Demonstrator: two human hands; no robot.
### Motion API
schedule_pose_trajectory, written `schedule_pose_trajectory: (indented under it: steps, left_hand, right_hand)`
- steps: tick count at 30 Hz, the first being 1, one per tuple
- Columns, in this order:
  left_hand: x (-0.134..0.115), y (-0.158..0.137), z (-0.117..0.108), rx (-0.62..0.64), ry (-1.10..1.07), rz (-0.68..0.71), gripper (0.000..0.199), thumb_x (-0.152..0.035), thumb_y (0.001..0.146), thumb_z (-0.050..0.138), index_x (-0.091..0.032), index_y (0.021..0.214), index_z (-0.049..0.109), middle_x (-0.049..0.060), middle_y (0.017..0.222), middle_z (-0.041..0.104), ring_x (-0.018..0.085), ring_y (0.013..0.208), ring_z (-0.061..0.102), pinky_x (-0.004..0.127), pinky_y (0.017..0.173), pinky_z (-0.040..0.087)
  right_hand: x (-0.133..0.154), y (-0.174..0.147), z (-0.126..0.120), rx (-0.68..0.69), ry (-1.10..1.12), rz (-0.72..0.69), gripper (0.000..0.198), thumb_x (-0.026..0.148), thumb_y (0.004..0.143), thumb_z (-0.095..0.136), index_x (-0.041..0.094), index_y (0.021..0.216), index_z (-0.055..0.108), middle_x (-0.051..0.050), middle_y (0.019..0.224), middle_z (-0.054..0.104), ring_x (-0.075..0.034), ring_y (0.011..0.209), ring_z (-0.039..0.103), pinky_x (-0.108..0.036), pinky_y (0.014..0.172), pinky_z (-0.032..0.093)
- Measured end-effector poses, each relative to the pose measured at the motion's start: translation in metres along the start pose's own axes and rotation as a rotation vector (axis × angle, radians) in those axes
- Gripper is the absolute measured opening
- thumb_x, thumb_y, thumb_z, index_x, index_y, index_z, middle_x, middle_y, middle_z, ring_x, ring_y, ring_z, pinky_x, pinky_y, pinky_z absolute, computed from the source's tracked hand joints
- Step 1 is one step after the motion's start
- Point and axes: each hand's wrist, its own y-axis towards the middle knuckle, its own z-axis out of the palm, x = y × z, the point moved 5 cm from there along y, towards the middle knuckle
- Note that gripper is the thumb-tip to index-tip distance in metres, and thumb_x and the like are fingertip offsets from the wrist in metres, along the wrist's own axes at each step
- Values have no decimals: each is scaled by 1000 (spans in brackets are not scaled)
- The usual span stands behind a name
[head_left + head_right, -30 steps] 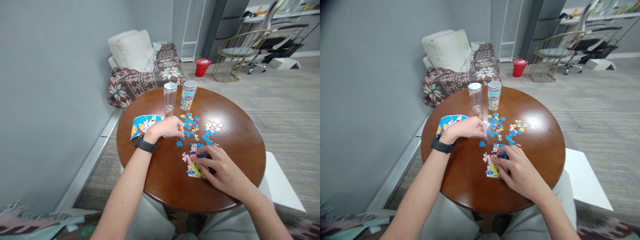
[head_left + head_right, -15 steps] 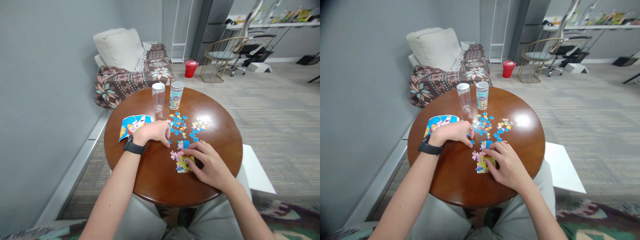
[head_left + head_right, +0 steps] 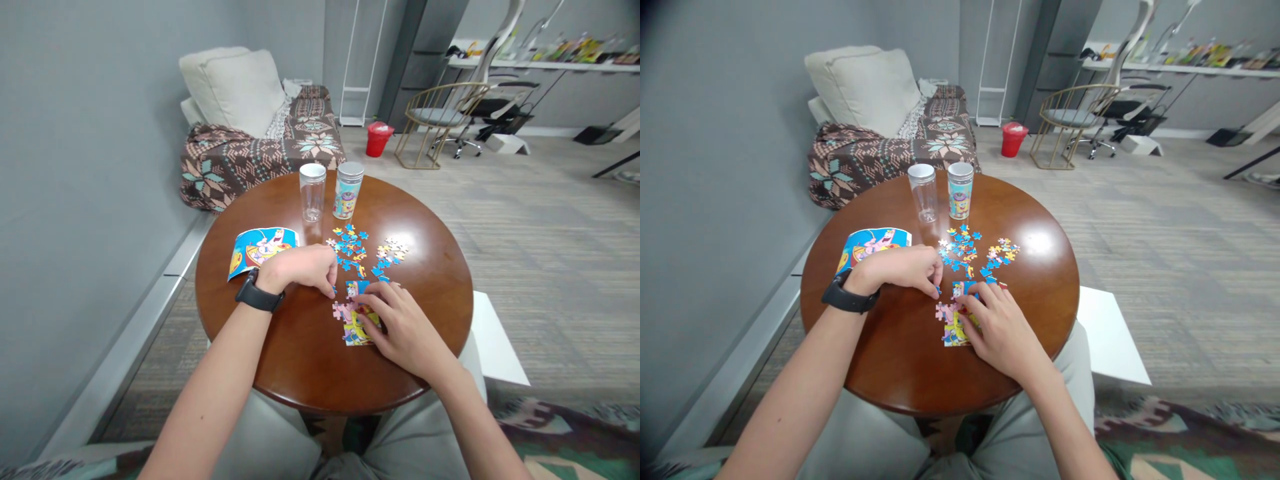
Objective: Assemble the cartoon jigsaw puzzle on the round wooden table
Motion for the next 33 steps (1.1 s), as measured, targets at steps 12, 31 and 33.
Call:
schedule_pose_trajectory:
  steps: [12,31,33]
  left_hand:
    - [-9,2,-3,1,-62,78,23,-27,78,56,-11,75,72,-1,60,60,9,54,47,22,51,28]
    - [-7,7,2,4,-31,19,23,-27,80,57,-12,82,73,1,70,68,10,60,53,21,54,33]
    - [-6,8,2,0,-33,9,22,-27,80,57,-12,83,74,2,73,69,10,62,55,20,56,35]
  right_hand:
    - [-1,-1,1,14,45,-14,25,22,94,49,20,109,69,-11,106,60,-23,94,53,-43,83,45]
    - [-1,-1,1,0,59,-25,25,18,92,50,18,109,68,-12,107,59,-23,92,53,-44,83,46]
    - [-1,-1,1,1,61,-27,25,18,92,50,18,109,68,-12,107,59,-23,94,53,-44,84,46]
